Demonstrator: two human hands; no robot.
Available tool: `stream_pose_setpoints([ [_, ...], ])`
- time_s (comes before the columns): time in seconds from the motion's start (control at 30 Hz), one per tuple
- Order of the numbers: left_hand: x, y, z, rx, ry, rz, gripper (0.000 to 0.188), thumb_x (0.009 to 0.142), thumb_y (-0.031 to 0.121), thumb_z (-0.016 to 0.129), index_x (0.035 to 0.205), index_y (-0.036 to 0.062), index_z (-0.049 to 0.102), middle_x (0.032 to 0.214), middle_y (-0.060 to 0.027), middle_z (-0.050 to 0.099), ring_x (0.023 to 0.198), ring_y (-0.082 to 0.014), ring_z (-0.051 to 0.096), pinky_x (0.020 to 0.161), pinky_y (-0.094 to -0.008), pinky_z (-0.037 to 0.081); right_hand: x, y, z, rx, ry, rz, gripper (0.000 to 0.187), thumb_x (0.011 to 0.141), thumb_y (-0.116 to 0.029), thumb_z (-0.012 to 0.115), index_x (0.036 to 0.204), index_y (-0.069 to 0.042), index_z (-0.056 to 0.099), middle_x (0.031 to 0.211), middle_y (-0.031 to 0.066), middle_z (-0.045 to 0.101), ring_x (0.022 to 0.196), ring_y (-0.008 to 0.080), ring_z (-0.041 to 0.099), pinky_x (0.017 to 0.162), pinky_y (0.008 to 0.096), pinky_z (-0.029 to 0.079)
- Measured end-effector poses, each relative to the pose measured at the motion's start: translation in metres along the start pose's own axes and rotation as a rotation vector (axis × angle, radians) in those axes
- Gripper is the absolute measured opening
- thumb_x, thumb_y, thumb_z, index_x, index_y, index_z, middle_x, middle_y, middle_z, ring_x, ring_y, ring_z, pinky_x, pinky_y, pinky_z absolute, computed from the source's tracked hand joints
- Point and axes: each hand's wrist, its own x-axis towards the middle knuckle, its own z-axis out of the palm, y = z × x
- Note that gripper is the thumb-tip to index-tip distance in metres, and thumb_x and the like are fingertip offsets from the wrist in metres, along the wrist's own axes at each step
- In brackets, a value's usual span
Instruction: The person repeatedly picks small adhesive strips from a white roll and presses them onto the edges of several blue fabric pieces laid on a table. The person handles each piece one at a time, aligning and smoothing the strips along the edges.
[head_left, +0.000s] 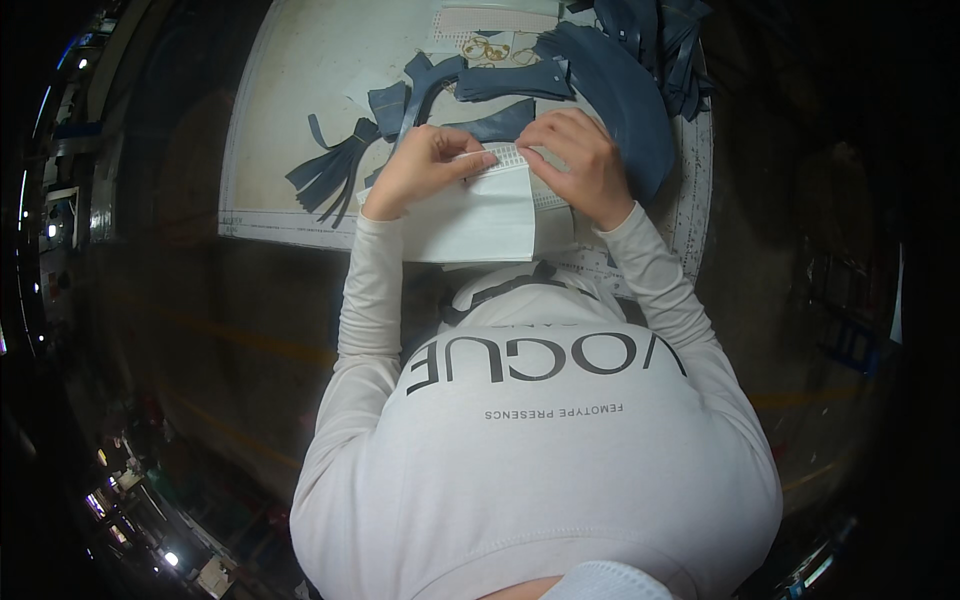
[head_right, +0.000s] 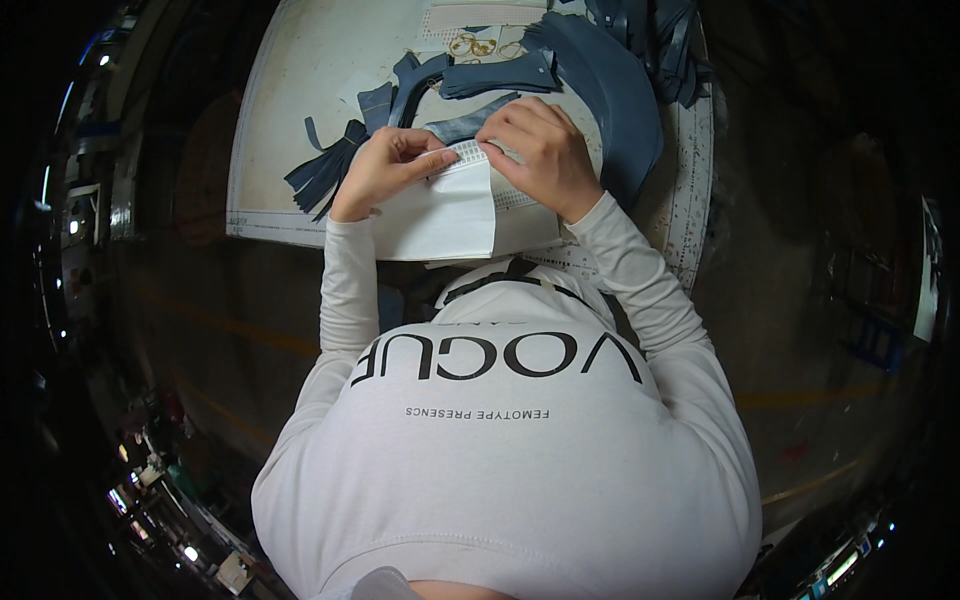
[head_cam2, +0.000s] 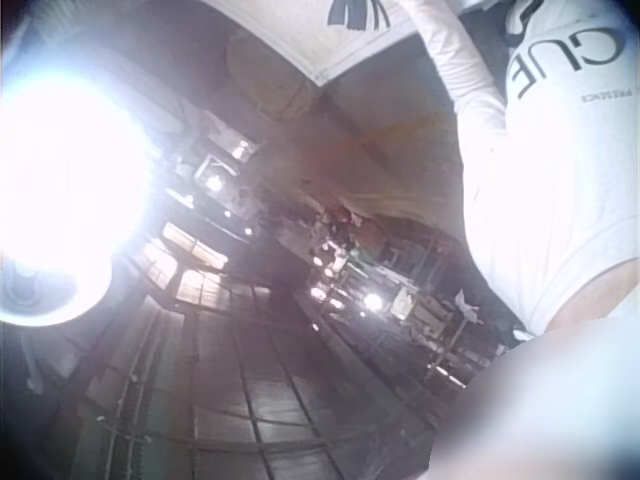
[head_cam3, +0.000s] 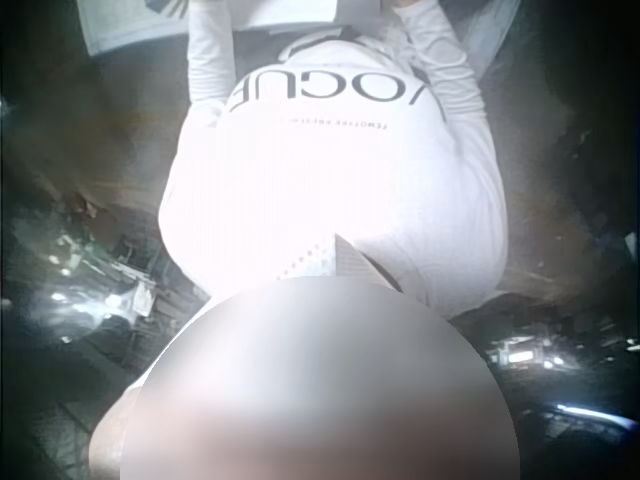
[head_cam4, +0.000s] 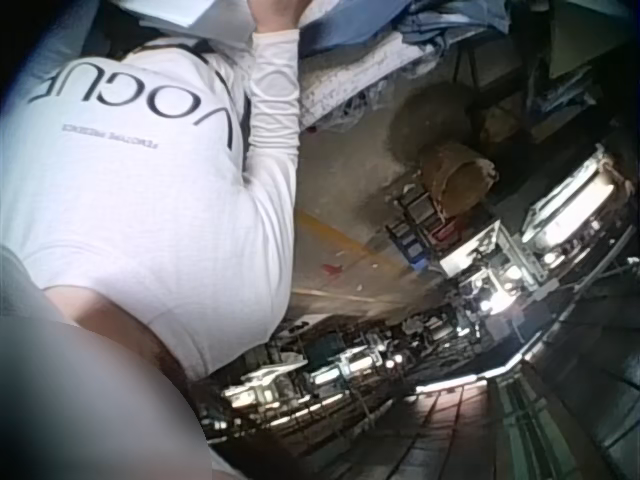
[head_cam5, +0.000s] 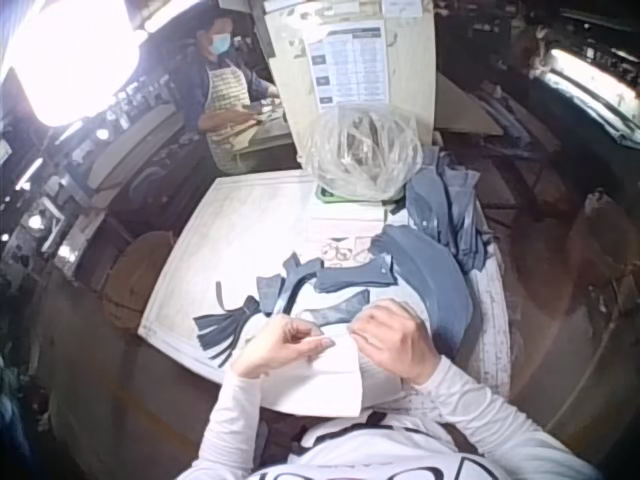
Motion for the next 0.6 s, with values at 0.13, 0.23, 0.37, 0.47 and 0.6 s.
stream_pose_setpoints([
  [0.13,0.0,-0.002,0.0,0.007,-0.03,-0.005,0.025,0.087,0.022,0.07,0.078,-0.0009,0.068,0.06,0.0003,0.059,0.057,-0.0046,0.049,0.054,-0.0225,0.04,-0.002,-0.001,0.002,0.194,0.004,0.179,0.012,0.073,-0.007,0.073,0.084,-0.007,0.069,0.084,0.0024,0.067,0.085,0.0225,0.063,0.072,0.0331,0.051],
  [0.23,0.0,-0.004,0.001,-0.003,-0.048,0.005,0.025,0.087,0.022,0.069,0.079,-0.0012,0.068,0.06,0.0003,0.059,0.057,-0.0047,0.048,0.054,-0.0224,0.039,-0.003,-0.003,0.004,0.289,0.039,0.27,0.015,0.073,-0.006,0.073,0.087,-0.008,0.07,0.084,0.0032,0.067,0.084,0.0225,0.063,0.071,0.0325,0.052],
  [0.37,0.0,-0.005,0.003,-0.006,-0.059,0.018,0.026,0.088,0.022,0.068,0.078,-0.0017,0.067,0.06,0.0006,0.058,0.056,-0.0047,0.048,0.053,-0.022,0.039,-0.004,-0.009,0.007,0.073,0.05,0.038,0.022,0.073,-0.006,0.073,0.094,-0.01,0.07,0.085,0.0041,0.068,0.084,0.0227,0.064,0.073,0.0318,0.052],
  [0.47,0.001,-0.005,0.004,-0.025,-0.06,0.023,0.027,0.089,0.022,0.068,0.076,-0.0016,0.066,0.06,0.0009,0.057,0.056,-0.0046,0.048,0.053,-0.0219,0.039,-0.004,-0.012,0.009,0.013,0.054,0.012,0.026,0.074,-0.006,0.073,0.099,-0.011,0.069,0.085,0.0035,0.068,0.083,0.0213,0.065,0.074,0.0307,0.053],
  [0.6,0.001,-0.005,0.004,-0.063,-0.074,-0.009,0.028,0.089,0.023,0.068,0.075,-0.001,0.066,0.06,0.0014,0.057,0.057,-0.0046,0.048,0.054,-0.0216,0.039,-0.008,-0.017,0.013,0.326,0.084,0.332,0.031,0.075,-0.003,0.071,0.105,-0.011,0.067,0.083,0.002,0.069,0.08,0.0174,0.068,0.072,0.0292,0.053],
])
